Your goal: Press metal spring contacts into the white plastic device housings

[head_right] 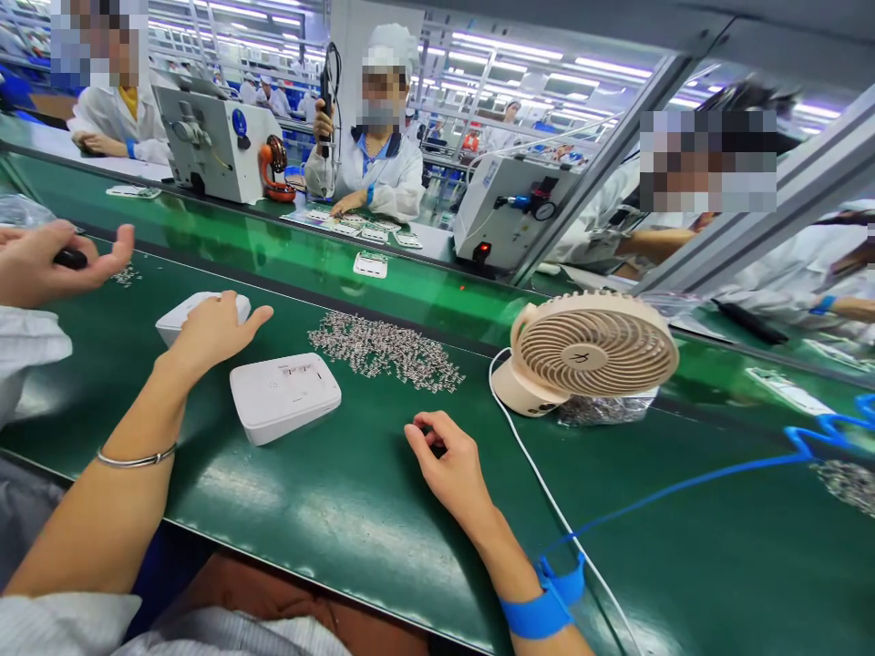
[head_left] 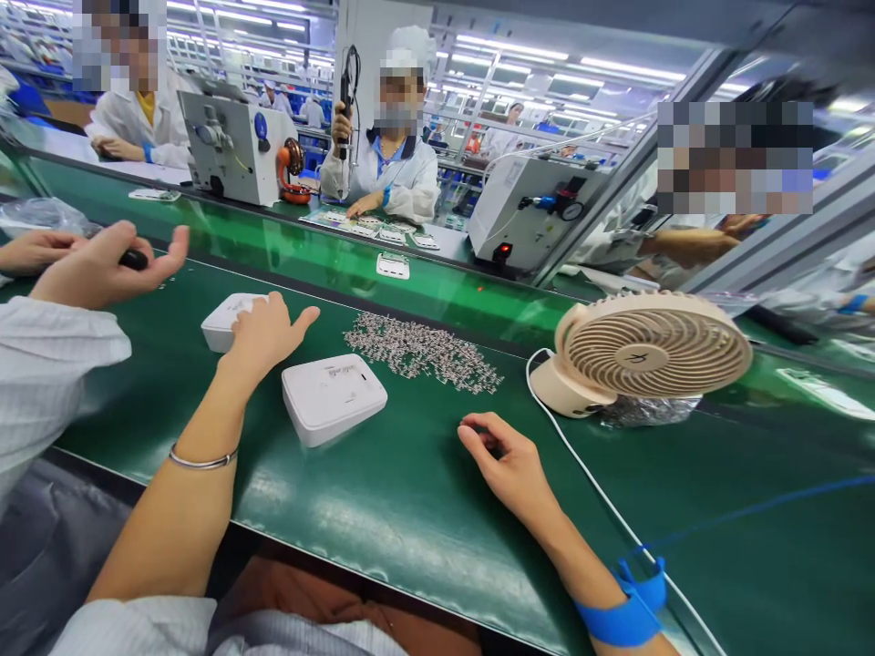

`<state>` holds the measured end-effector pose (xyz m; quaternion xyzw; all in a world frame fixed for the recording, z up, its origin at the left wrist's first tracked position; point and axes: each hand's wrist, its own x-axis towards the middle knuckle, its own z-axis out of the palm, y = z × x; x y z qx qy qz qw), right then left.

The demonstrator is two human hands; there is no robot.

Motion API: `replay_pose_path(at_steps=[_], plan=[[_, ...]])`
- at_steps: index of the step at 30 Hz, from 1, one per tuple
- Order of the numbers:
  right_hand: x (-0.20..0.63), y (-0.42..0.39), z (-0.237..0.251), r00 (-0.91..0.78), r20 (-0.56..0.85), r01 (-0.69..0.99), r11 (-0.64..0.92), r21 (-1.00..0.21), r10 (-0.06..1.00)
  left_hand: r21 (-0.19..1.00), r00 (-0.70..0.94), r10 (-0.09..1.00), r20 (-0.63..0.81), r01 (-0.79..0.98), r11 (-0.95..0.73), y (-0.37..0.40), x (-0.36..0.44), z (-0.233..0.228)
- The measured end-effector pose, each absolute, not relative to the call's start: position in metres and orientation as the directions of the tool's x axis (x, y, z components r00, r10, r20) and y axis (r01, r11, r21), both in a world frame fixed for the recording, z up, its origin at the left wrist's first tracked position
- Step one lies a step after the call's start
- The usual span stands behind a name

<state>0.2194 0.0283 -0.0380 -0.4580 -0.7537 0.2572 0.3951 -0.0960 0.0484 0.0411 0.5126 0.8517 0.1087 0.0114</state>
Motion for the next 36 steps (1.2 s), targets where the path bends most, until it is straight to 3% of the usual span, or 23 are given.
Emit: replay_pose_path(at_steps=[3, 7, 14, 19, 22, 25, 27, 31, 36], plan=[[0.22, 0.028, -0.039, -0.271, 0.355, 0.488, 0.446, -0.751, 0.895, 0.187, -0.514, 0.854, 0.076, 0.849, 0.495, 0.04, -0.091, 0.048], [0.22, 0.028, -0.039, -0.273, 0.351, 0.492, 0.444, -0.749, 0.896, 0.111, -0.4, 0.911, 0.104, 0.915, 0.389, 0.035, -0.082, 0.045], [0.221, 0.03, -0.037, -0.287, 0.339, 0.515, 0.443, -0.734, 0.896, 0.066, -0.234, 0.943, -0.238, 0.964, 0.256, 0.037, -0.081, 0.048], [0.219, 0.03, -0.037, -0.275, 0.34, 0.513, 0.436, -0.739, 0.899, 0.126, -0.297, 0.912, -0.284, 0.931, 0.343, 0.037, -0.097, 0.055], [0.219, 0.029, -0.038, -0.225, 0.352, 0.526, 0.417, -0.741, 0.909, 0.12, -0.439, 0.877, -0.196, 0.877, 0.465, 0.034, -0.113, 0.057], [0.221, 0.033, -0.042, -0.099, 0.358, 0.558, 0.35, -0.753, 0.929, 0.082, -0.61, 0.793, 0.019, 0.791, 0.606, 0.033, -0.118, 0.057], [0.225, 0.04, -0.045, -0.009, 0.36, 0.57, 0.3, -0.765, 0.933, 0.113, -0.607, 0.782, 0.143, 0.795, 0.596, 0.034, -0.108, 0.055], [0.235, 0.065, -0.054, 0.124, 0.356, 0.598, 0.217, -0.772, 0.926, 0.079, -0.357, 0.889, 0.287, 0.934, 0.349, 0.038, -0.062, 0.042], [0.234, 0.097, -0.056, 0.181, 0.35, 0.684, 0.138, -0.716, 0.919, -0.063, 0.024, 0.951, 0.308, 0.998, -0.004, 0.037, -0.006, 0.015]])
